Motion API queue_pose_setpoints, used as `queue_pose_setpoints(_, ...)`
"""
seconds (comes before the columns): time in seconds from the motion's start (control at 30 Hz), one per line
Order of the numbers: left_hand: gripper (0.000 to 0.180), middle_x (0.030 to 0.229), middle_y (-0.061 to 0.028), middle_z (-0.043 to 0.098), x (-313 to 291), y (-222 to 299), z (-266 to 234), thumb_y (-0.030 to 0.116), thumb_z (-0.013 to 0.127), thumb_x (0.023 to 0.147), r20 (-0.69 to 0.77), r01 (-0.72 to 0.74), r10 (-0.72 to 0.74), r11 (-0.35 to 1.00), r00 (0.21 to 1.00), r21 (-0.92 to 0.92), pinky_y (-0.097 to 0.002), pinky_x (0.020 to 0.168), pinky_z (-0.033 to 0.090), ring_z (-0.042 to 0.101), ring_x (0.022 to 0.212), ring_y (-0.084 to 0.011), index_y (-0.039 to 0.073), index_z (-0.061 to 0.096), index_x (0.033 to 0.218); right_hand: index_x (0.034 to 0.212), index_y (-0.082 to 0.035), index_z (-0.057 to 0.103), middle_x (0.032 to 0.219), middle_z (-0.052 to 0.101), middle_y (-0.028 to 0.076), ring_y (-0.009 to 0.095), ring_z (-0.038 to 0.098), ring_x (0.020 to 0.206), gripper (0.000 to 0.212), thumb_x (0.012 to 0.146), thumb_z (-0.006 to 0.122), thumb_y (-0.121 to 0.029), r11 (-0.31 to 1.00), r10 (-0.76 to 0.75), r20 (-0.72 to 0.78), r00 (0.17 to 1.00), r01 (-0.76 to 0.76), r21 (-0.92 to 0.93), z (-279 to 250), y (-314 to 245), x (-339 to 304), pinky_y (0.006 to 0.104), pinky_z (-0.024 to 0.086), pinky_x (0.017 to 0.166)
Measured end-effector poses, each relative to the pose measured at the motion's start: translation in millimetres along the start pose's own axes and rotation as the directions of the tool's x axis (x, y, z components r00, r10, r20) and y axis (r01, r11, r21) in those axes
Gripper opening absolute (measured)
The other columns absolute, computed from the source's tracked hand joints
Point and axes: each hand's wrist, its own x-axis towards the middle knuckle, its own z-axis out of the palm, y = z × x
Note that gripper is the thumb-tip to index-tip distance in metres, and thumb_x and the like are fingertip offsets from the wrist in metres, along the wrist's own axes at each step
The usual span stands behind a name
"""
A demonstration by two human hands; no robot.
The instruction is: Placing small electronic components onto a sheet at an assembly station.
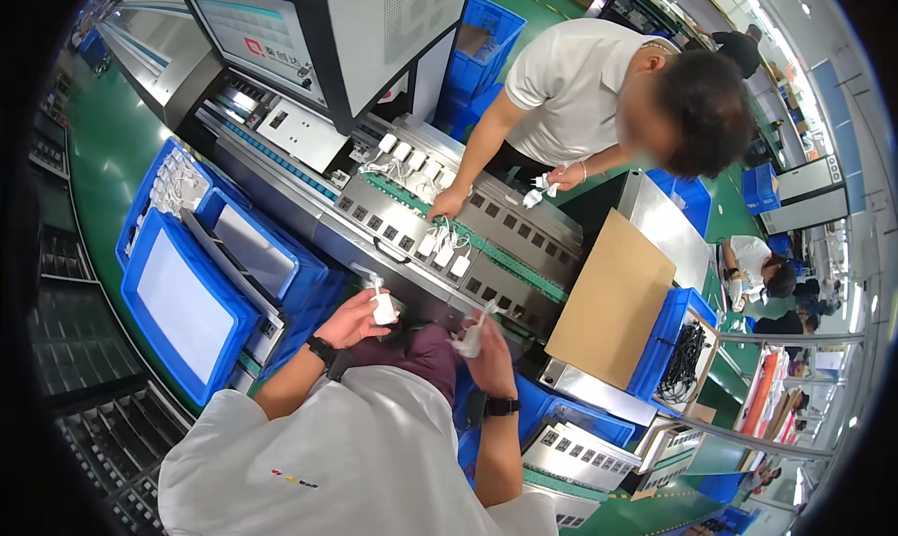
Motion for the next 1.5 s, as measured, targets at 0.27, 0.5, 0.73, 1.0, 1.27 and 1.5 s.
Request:
queue_pose_setpoints(0.27, 0.035, 0.117, -0.0025, 0.062, 37, -2, -15, 0.024, 0.056, 0.1, -0.139, 0.007, 0.024, 0.976, 0.99, 0.219, -0.0399, 0.089, 0.054, 0.063, 0.107, -0.0178, 0.014, 0.053, 0.134, 0.117, -0.008, 0.053, 0.102, 0.061, 0.003, 0.013, 0.059, 0.088, 0.02, 0.102, 0.053, -0.021, 0.982, 0.14, -0.039, 0.989, -0.143, -0.12, -16, 46, 12, 0.0305, 0.051, 0.074)
queue_pose_setpoints(0.5, 0.032, 0.113, -0.0021, 0.062, 68, -2, -26, 0.023, 0.056, 0.099, -0.224, 0.139, -0.061, 0.925, 0.973, 0.353, -0.039, 0.089, 0.055, 0.063, 0.103, -0.0163, 0.012, 0.056, 0.129, 0.127, -0.007, 0.051, 0.098, 0.062, 0.001, 0.014, 0.061, 0.091, 0.035, 0.095, 0.064, -0.014, 0.95, 0.109, -0.153, 0.982, -0.149, -0.275, -15, 85, 66, 0.031, 0.053, 0.077)
queue_pose_setpoints(0.73, 0.029, 0.097, -0.0037, 0.065, 68, 10, -36, 0.027, 0.067, 0.086, -0.048, 0.034, 0.204, 0.07, 0.978, 0.997, -0.04, 0.079, 0.052, 0.063, 0.096, -0.0242, 0.016, 0.061, 0.112, 0.136, -0.005, 0.046, 0.097, 0.064, 0.005, 0.018, 0.063, 0.093, 0.058, 0.085, 0.073, -0.012, 0.82, 0.045, -0.007, 0.999, -0.041, -0.571, -15, 96, 169, 0.0304, 0.053, 0.081)
queue_pose_setpoints(1.0, 0.029, 0.091, -0.0078, 0.062, 66, 32, -42, 0.024, 0.066, 0.079, 0.158, -0.086, 0.231, -0.293, 0.96, 0.952, -0.042, 0.084, 0.046, 0.061, 0.092, -0.029, 0.016, 0.064, 0.106, 0.132, -0.003, 0.048, 0.126, 0.057, 0.02, 0.035, 0.053, 0.12, 0.068, 0.075, 0.081, -0.022, 0.142, -0.254, 0.171, 0.952, 0.212, -0.967, 18, 136, 283, 0.0444, 0.044, 0.099)
queue_pose_setpoints(1.27, 0.032, 0.089, -0.0077, 0.059, 114, 34, -71, 0.02, 0.064, 0.08, 0.163, -0.087, 0.394, -0.203, 0.905, 0.975, -0.0428, 0.079, 0.046, 0.061, 0.089, -0.0294, 0.019, 0.063, 0.112, 0.132, -0.005, 0.046, 0.124, 0.057, 0.016, 0.032, 0.045, 0.128, 0.073, 0.073, 0.082, -0.03, -0.462, -0.28, 0.361, 0.889, 0.205, -0.863, 10, 165, 324, 0.047, 0.035, 0.106)
queue_pose_setpoints(1.5, 0.032, 0.091, -0.0081, 0.058, 124, 33, -70, 0.019, 0.065, 0.081, 0.065, -0.028, 0.412, -0.095, 0.909, 0.995, -0.0442, 0.077, 0.047, 0.061, 0.086, -0.0297, 0.018, 0.063, 0.113, 0.134, -0.007, 0.044, 0.124, 0.057, 0.014, 0.032, 0.047, 0.125, 0.075, 0.073, 0.083, -0.029, -0.478, -0.318, 0.286, 0.904, 0.108, -0.872, 12, 172, 338, 0.0483, 0.035, 0.104)
